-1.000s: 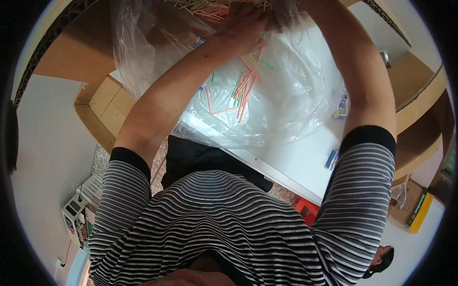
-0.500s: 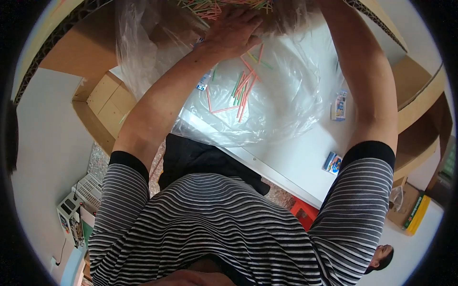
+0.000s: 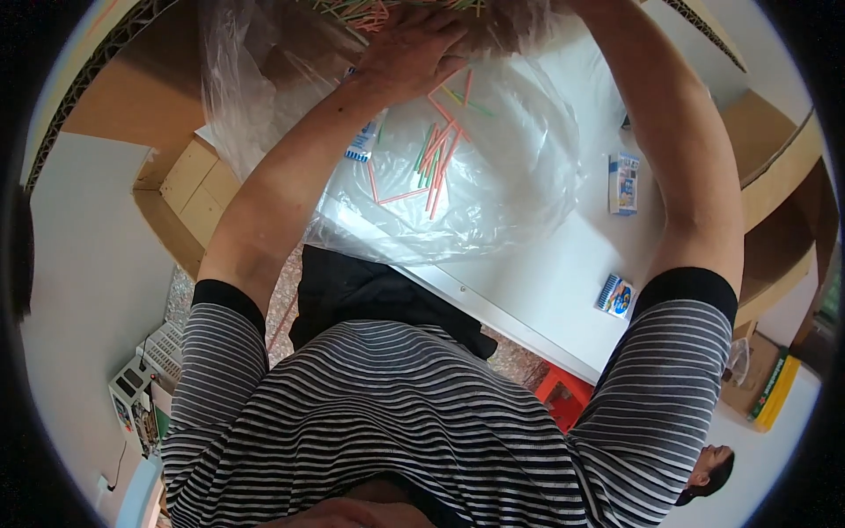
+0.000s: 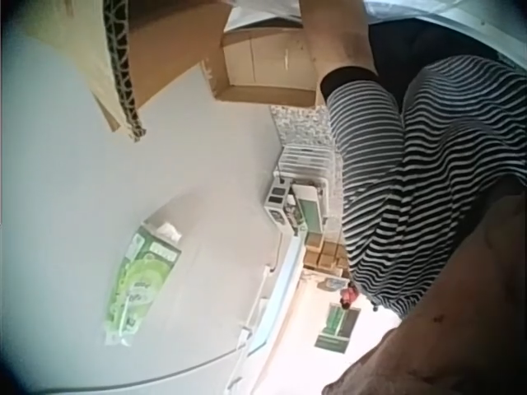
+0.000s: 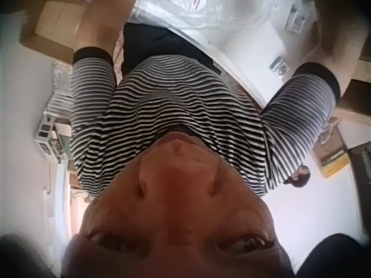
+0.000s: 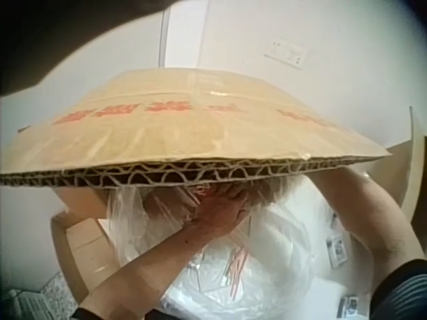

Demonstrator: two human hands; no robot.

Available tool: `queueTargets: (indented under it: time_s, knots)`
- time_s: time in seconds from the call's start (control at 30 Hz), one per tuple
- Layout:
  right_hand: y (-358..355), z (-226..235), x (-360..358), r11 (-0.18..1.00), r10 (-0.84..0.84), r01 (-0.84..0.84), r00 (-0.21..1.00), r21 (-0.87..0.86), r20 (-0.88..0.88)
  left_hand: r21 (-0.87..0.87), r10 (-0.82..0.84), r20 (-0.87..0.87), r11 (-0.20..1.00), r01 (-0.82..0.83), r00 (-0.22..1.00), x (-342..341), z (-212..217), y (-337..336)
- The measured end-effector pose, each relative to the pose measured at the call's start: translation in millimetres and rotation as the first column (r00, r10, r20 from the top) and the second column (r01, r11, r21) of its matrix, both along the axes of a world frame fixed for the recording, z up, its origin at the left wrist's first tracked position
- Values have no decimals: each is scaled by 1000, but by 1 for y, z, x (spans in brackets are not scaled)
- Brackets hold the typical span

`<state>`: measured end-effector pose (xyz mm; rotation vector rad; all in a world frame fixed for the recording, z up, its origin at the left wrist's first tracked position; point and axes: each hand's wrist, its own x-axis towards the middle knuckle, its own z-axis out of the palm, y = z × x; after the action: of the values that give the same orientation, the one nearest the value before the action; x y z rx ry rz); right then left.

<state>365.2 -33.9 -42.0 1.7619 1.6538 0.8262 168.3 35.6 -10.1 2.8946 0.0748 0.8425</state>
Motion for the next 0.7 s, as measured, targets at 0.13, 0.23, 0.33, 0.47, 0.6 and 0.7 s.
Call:
queueTargets:
  time_s: [0.13,0.23,0.33,0.47,0.6,0.7]
  knots:
    - [-6,2,1,999,9,-6,998,-41,60,28,-10,-13,1000,10,1000,-3,-2,0]
    - [-12,3,2,997,11,-4,994,-73,105,60,-50,83,997,45,995,-8,1,-1]
    - [-17,5,6,994,17,-1,988,-106,155,76,-115,207,992,101,972,-12,1,-1]
    - [-20,11,10,991,34,-6,976,-132,214,15,-228,212,973,230,950,-26,1,3]
    - [-24,15,13,985,52,-5,960,-170,273,-9,-259,274,962,272,926,-33,3,0]
    - [-23,21,14,980,70,-6,945,-199,321,-85,-299,283,939,334,911,-32,-3,-2]
